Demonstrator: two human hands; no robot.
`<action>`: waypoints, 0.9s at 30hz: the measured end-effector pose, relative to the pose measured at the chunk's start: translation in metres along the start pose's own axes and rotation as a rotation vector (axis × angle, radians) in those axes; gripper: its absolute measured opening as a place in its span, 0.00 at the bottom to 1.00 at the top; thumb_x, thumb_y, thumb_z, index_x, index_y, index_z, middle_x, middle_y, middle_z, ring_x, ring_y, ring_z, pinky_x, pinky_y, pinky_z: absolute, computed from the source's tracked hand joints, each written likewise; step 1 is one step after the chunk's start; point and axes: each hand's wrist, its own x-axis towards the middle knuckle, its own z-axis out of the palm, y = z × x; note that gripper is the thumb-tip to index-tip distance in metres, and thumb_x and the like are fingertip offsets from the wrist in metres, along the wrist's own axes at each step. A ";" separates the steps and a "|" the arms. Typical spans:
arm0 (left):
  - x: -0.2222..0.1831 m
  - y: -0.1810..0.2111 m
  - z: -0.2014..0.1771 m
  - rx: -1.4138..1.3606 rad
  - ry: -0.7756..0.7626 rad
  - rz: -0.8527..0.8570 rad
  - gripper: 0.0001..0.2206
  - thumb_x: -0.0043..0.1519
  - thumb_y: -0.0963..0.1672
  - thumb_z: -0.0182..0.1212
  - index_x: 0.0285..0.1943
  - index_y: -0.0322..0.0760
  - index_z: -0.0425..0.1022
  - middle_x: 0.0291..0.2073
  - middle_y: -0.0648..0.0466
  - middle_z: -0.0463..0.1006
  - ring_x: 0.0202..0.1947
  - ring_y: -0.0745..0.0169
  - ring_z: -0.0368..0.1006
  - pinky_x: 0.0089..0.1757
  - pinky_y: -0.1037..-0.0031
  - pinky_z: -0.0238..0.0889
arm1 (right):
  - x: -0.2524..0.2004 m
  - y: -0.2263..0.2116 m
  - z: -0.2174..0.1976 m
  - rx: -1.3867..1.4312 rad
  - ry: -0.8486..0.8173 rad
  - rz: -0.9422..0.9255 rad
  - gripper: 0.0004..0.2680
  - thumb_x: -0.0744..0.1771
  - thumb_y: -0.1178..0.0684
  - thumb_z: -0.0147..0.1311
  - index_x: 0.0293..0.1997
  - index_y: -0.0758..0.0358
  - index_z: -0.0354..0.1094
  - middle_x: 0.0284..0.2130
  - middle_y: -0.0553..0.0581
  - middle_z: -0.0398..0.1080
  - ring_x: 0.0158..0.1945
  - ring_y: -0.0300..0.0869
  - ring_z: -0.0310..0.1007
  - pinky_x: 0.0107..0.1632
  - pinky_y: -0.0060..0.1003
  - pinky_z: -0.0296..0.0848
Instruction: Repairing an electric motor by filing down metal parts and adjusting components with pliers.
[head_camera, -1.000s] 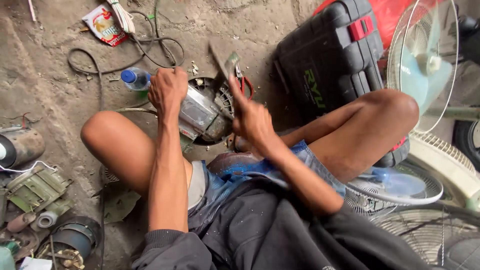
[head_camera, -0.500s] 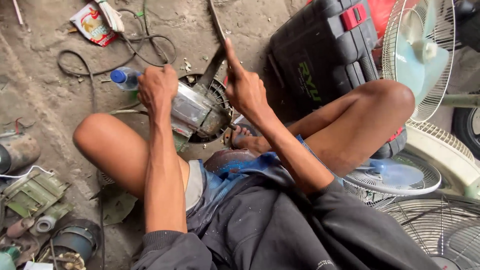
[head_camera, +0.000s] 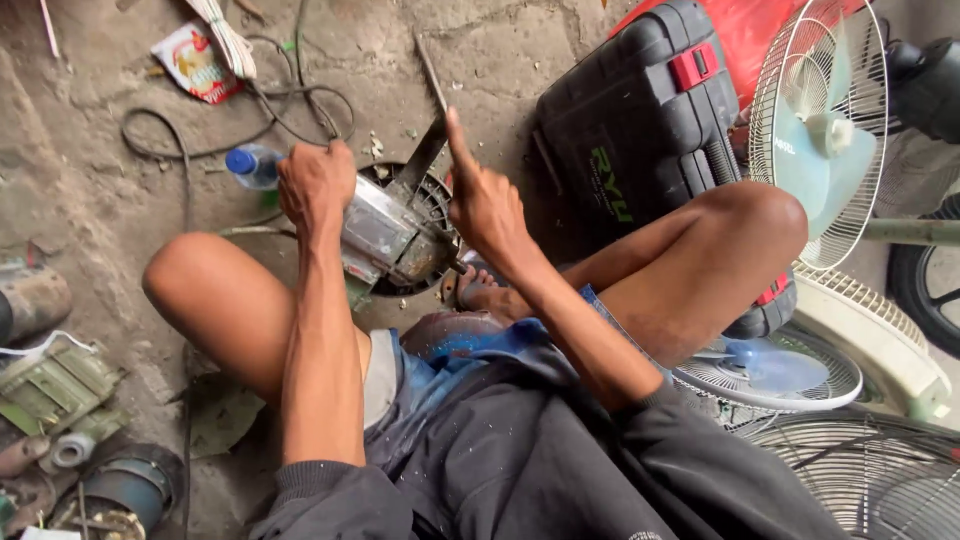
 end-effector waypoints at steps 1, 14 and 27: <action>-0.012 0.002 -0.001 -0.004 -0.004 -0.014 0.23 0.64 0.55 0.53 0.45 0.43 0.93 0.45 0.35 0.90 0.53 0.22 0.86 0.51 0.42 0.76 | -0.037 0.003 0.009 -0.006 -0.013 -0.002 0.32 0.77 0.53 0.46 0.92 0.20 0.33 0.39 0.74 0.81 0.46 0.80 0.85 0.59 0.78 0.82; -0.028 0.020 -0.015 -0.016 0.028 -0.006 0.26 0.65 0.54 0.54 0.51 0.32 0.91 0.53 0.32 0.88 0.54 0.21 0.85 0.54 0.41 0.75 | -0.065 0.005 0.010 -0.101 -0.159 0.026 0.35 0.74 0.52 0.50 0.91 0.15 0.33 0.37 0.72 0.82 0.46 0.77 0.86 0.59 0.75 0.83; -0.011 0.017 -0.012 -0.028 0.027 0.071 0.22 0.71 0.52 0.59 0.33 0.29 0.85 0.30 0.39 0.83 0.24 0.44 0.74 0.31 0.53 0.70 | -0.083 0.044 0.029 -0.188 -0.038 -0.306 0.42 0.67 0.62 0.58 0.95 0.42 0.39 0.29 0.64 0.78 0.25 0.58 0.76 0.29 0.61 0.71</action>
